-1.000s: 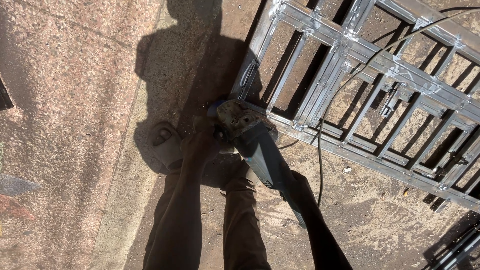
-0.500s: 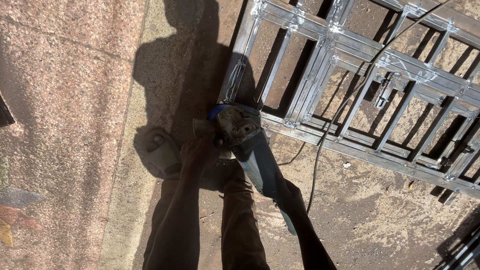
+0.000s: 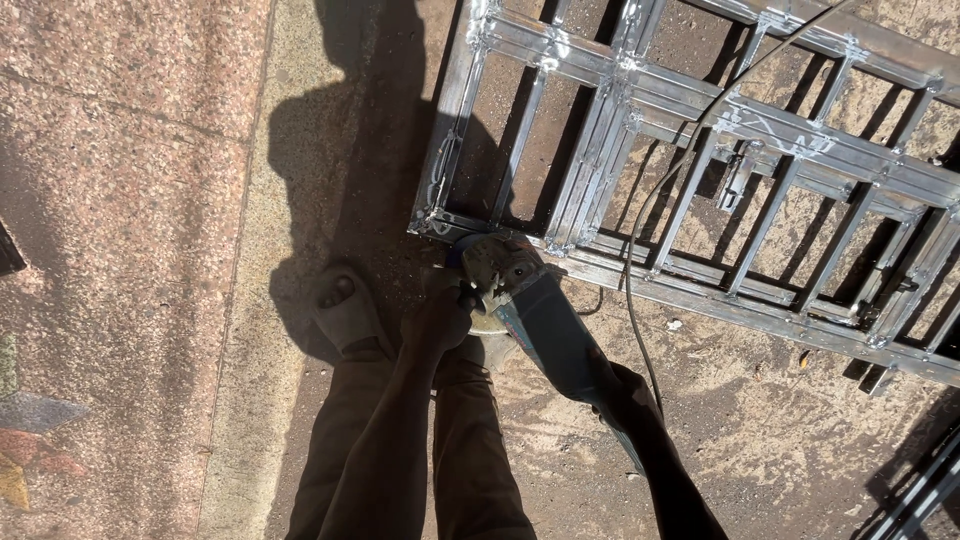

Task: The person uses an angle grinder to smooth and grind the welded joints of a rectangular metal frame lying on a concrete floor. Sparks are visible as the grinder moves along the frame's edges and crossbars.

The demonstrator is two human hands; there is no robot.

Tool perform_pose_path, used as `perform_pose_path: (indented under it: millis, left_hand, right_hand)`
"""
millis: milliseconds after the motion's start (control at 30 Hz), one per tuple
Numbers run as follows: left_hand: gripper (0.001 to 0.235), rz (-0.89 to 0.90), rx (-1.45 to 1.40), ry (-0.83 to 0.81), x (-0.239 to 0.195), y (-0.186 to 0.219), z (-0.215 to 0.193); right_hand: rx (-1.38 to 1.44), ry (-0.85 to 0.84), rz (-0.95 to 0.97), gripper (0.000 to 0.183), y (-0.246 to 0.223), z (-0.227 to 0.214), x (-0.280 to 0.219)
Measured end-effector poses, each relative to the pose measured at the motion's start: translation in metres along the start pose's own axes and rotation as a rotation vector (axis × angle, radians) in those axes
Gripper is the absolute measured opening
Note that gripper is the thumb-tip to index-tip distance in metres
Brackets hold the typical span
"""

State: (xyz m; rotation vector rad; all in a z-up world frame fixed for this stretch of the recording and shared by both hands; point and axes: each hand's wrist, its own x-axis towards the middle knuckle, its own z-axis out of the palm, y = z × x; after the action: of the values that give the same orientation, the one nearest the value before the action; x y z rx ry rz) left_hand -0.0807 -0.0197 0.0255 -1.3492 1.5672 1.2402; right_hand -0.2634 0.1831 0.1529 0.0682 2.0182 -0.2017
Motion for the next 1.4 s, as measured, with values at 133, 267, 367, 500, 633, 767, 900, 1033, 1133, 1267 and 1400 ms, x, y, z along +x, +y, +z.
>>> perform_pose_path:
  millis: [133,267,367,500,633,767,900,1033,1133,1267,1400]
  left_hand:
    - [0.035,-0.01,-0.059,0.099,0.0,-0.006,0.005]
    - [0.032,0.143,0.107,0.306,0.011,-0.026,0.032]
    - [0.026,0.246,0.039,0.34,0.005,-0.047,0.056]
    - [0.025,0.304,0.036,0.367,0.022,-0.047,0.056]
    - [0.02,0.371,-0.008,0.468,0.029,-0.042,0.05]
    - [0.027,0.211,0.005,0.244,0.014,-0.026,0.034]
    - [0.029,0.27,0.096,0.323,0.027,-0.036,0.039]
    - [0.028,0.271,0.072,0.264,0.024,-0.036,0.027]
    - [0.025,0.244,0.065,0.267,0.02,-0.04,0.027]
    - [0.027,0.254,0.029,0.237,0.022,-0.04,0.011]
    - [0.05,0.136,0.078,0.182,0.006,-0.027,-0.025]
  right_hand:
    - [0.062,-0.028,0.019,0.059,0.019,0.019,0.013]
    - [0.151,0.003,0.071,0.055,-0.006,0.037,0.002]
    - [-0.007,0.07,0.131,0.061,0.002,0.037,-0.003]
    - [-0.214,0.123,0.089,0.06,-0.008,0.03,0.012]
    - [-0.198,0.149,0.098,0.061,-0.025,0.025,0.006]
    - [-0.091,0.106,0.063,0.056,-0.035,0.018,-0.012]
    - [-0.057,0.125,0.045,0.057,-0.018,0.033,-0.004]
    - [0.064,0.091,-0.027,0.052,-0.012,0.04,-0.002]
    - [0.155,0.07,0.067,0.051,-0.019,0.039,-0.005]
    - [0.057,0.058,0.046,0.053,-0.025,0.038,-0.005]
    - [0.49,-0.124,0.022,0.037,0.021,0.042,0.051]
